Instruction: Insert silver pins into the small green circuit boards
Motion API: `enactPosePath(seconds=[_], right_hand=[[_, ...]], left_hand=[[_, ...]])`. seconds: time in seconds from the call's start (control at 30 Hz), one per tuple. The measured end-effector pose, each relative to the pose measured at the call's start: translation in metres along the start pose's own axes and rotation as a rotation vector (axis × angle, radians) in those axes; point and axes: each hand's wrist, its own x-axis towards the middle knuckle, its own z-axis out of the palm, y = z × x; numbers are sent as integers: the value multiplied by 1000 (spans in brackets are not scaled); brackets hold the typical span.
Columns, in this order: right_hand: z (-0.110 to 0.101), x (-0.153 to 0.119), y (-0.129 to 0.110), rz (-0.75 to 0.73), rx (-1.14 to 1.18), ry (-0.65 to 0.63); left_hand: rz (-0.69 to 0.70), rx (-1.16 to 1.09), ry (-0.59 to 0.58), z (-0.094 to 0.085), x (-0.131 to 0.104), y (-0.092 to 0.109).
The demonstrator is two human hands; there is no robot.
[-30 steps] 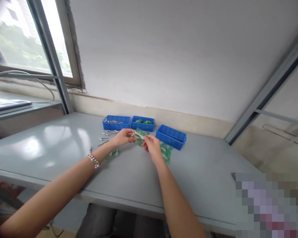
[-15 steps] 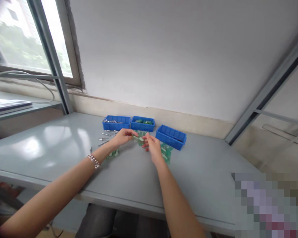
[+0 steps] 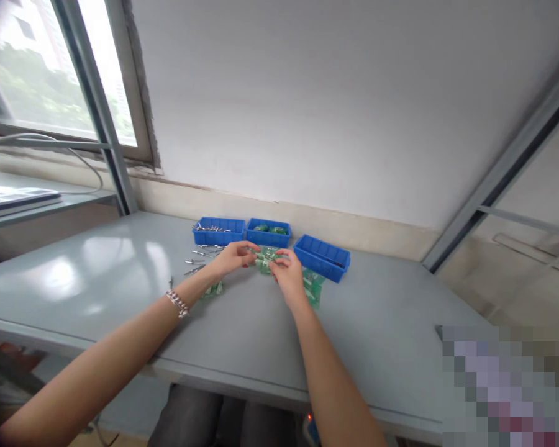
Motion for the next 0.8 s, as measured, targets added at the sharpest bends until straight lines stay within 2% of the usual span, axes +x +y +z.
enactPosePath(seconds=[0.13,0.27,0.37,0.47,0.6,0.7,0.8], right_hand=[[0,1,1,75,-20,10],[-1,3,0,192,-27,-69],[-2,12,-6,220,47,-72],[-1,33,-16,246,81,36],[4,74,-23,265,-2,220],[9,99,-20,264,-36,246],[14,111,-12,260,-78,218]], left_hand=[[28,-13,-13,0,3,-6],[34,-60,-29,-1,3,-7],[13,-35,22,-4,5,-6],[6,17,157,-12,8,-4],[33,20,315,-25,9,0],[14,-33,363,-31,6,7],[0,-66,386,-33,3,13]])
